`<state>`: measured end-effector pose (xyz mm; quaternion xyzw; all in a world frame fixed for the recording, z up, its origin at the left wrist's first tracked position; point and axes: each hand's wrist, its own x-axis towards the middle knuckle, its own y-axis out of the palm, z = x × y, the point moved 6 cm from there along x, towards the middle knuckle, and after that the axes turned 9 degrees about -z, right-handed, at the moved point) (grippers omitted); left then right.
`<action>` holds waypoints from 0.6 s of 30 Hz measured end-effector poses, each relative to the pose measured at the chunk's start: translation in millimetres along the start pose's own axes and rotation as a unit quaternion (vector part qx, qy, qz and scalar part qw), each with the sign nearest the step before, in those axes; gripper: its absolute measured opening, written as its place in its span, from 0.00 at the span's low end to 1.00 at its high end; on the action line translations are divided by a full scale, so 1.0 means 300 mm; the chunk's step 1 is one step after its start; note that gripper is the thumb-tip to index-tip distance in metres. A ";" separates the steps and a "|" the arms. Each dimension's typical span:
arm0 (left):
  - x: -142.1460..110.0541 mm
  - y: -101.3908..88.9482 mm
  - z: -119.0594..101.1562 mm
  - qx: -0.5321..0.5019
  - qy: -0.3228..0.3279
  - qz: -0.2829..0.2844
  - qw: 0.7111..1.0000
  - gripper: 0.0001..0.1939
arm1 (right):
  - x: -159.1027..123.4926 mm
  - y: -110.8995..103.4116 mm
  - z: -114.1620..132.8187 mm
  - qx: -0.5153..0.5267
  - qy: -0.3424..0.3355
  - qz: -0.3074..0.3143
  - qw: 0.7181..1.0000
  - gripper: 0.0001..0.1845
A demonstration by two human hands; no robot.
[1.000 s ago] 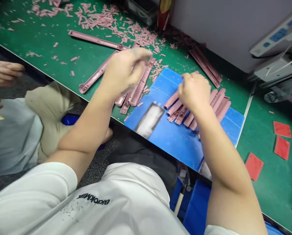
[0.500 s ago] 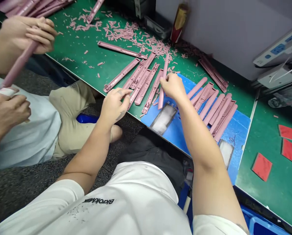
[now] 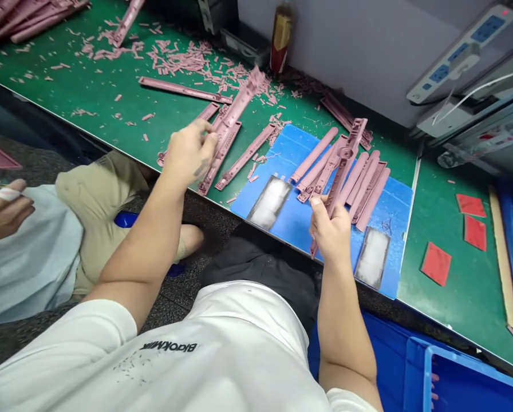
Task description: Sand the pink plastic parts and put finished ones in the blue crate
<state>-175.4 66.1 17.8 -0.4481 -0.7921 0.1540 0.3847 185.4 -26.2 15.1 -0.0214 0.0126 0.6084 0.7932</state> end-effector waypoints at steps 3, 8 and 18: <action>-0.097 -0.073 0.020 -0.150 -0.038 -0.028 0.988 0.09 | 0.000 0.011 -0.011 0.047 0.009 0.011 0.999 0.31; -0.317 -0.116 -0.069 -0.253 -0.101 0.056 0.961 0.18 | -0.009 0.024 -0.039 0.103 0.048 0.027 0.993 0.33; -0.637 -0.065 -0.283 -0.433 -0.080 0.406 0.801 0.32 | -0.089 -0.062 -0.066 0.174 0.045 -0.056 0.982 0.37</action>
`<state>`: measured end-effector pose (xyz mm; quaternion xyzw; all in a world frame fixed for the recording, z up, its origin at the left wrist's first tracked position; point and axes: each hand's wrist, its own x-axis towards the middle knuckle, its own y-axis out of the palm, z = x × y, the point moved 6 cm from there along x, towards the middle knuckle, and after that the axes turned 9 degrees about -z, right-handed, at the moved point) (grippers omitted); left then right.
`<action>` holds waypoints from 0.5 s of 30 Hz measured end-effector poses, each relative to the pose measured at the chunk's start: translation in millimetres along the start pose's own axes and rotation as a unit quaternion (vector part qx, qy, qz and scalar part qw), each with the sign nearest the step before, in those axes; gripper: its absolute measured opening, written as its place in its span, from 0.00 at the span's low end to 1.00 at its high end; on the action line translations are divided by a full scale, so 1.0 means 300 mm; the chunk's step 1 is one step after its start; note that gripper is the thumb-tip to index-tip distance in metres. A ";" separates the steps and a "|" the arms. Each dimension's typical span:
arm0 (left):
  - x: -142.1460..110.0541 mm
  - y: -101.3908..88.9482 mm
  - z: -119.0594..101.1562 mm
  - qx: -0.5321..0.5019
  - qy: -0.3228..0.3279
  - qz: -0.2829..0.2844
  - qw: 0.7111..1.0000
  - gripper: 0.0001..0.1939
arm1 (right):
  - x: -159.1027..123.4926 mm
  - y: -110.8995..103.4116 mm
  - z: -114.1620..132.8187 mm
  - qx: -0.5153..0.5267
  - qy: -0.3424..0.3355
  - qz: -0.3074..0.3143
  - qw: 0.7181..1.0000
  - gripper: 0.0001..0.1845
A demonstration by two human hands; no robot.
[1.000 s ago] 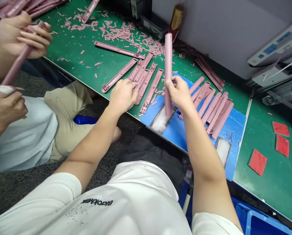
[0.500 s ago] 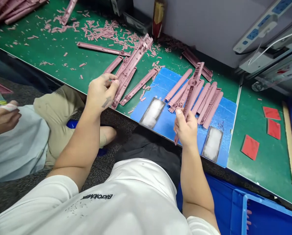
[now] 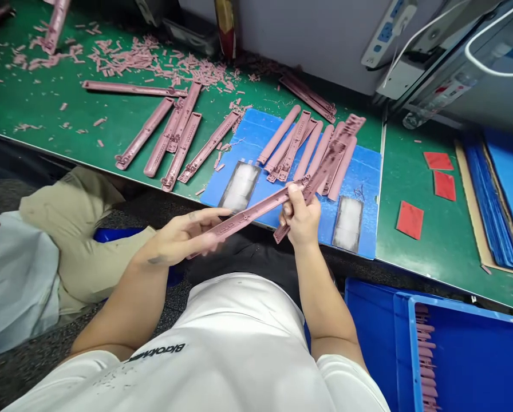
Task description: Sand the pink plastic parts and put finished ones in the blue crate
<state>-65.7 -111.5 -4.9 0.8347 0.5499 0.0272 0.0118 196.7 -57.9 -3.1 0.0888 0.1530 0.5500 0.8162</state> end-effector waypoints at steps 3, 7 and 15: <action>0.002 0.060 -0.053 -0.071 0.169 0.041 0.982 0.50 | -0.031 0.011 -0.009 0.032 0.008 -0.026 0.999 0.39; 0.081 0.080 -0.138 0.066 0.337 -0.204 0.917 0.23 | -0.103 0.095 -0.074 0.008 0.101 0.078 0.992 0.40; 0.132 -0.096 -0.227 -0.111 0.259 -0.390 0.877 0.17 | -0.263 -0.022 -0.081 -0.136 0.184 0.295 0.928 0.34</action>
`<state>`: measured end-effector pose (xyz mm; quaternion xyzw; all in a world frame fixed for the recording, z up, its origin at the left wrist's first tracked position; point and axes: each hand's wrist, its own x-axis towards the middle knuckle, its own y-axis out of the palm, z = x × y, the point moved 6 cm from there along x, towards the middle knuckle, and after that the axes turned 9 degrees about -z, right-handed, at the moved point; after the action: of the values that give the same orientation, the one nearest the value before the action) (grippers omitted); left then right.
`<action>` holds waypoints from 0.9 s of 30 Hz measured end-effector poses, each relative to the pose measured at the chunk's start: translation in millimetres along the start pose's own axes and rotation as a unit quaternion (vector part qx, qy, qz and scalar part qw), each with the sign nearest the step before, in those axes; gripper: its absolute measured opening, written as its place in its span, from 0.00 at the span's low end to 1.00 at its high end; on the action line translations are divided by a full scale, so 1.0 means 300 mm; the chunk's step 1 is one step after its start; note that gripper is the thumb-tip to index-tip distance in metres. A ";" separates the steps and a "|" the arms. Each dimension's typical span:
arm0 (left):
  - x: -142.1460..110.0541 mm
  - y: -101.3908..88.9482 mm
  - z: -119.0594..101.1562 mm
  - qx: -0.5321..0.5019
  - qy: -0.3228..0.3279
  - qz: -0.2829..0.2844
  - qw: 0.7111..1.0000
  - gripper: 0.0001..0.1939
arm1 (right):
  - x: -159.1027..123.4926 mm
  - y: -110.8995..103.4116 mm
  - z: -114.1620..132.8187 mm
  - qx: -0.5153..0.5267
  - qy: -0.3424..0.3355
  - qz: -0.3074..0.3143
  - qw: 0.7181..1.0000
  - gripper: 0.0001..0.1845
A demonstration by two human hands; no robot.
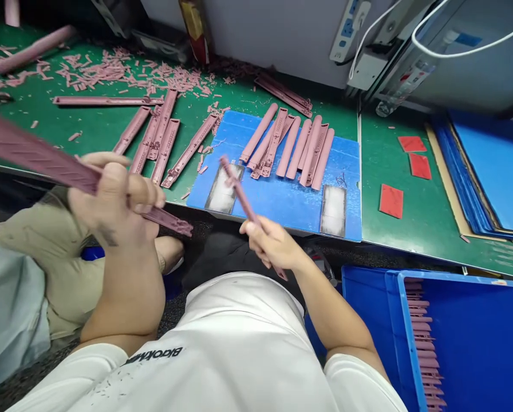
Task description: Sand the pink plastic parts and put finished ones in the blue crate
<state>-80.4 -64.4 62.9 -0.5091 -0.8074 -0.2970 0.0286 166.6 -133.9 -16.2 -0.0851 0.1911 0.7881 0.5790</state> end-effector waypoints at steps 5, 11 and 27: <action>-0.058 -0.048 0.154 0.141 -0.208 0.119 0.960 0.34 | -0.078 0.029 -0.049 -0.050 0.059 0.159 0.984 0.34; -0.059 -0.137 0.190 0.115 -0.187 -0.065 0.973 0.32 | -0.157 -0.130 0.009 0.089 -0.123 0.196 0.969 0.60; 0.051 0.194 0.185 -0.075 -0.013 0.079 0.994 0.31 | -0.065 -0.358 0.317 -0.076 -0.449 -0.407 0.791 0.30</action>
<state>-24.7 -6.1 48.7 -0.5760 -0.7403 -0.3468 0.0027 282.5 -85.6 56.0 0.1652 -0.2035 0.4404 0.8587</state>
